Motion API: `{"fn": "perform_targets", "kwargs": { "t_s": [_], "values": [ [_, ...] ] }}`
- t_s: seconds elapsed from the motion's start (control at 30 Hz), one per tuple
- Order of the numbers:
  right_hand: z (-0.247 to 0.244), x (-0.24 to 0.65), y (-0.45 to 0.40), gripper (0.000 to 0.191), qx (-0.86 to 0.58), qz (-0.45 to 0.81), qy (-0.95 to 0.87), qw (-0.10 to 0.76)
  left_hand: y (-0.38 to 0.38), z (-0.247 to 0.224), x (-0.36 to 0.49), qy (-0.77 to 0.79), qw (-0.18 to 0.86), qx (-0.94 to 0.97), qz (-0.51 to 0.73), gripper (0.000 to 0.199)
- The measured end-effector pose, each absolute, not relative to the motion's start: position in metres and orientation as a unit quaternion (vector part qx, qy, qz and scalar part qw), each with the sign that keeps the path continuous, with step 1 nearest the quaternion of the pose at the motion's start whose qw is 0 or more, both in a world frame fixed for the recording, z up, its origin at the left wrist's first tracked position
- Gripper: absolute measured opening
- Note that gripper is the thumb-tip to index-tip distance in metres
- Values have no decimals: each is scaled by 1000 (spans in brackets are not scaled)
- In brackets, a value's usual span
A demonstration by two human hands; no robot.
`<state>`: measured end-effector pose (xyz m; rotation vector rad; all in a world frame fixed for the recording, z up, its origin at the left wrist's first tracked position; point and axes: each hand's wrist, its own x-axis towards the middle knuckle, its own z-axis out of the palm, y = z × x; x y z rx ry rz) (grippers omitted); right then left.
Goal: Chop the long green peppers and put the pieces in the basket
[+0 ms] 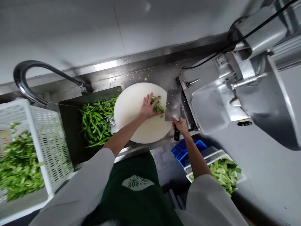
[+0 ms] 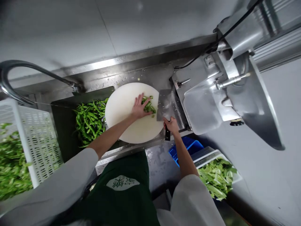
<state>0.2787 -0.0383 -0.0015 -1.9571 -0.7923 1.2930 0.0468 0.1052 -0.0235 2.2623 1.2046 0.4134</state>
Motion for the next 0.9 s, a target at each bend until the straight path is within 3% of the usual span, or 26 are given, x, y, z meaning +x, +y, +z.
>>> {"fn": "perform_targets", "kwargs": {
  "t_s": [0.23, 0.47, 0.6, 0.77, 0.9],
  "values": [
    [8, 214, -24, 40, -707, 532, -379, 271, 92, -26, 72, 477, 277, 801, 233, 73],
    [34, 138, -39, 38, -710, 462, -471, 246, 66, -10, 27, 511, 267, 728, 371, 55],
    [55, 73, -41, 33, -670, 484, -509, 241, 48, 33, -61, 556, 200, 683, 430, 57],
    [94, -76, -45, 25, -467, 612, -609, 192, -16, 103, -229, 688, 41, 545, 478, 48],
    [138, -218, -62, 21, -343, 555, -740, 164, -83, 132, -374, 779, -62, 409, 471, 42]
  ]
}}
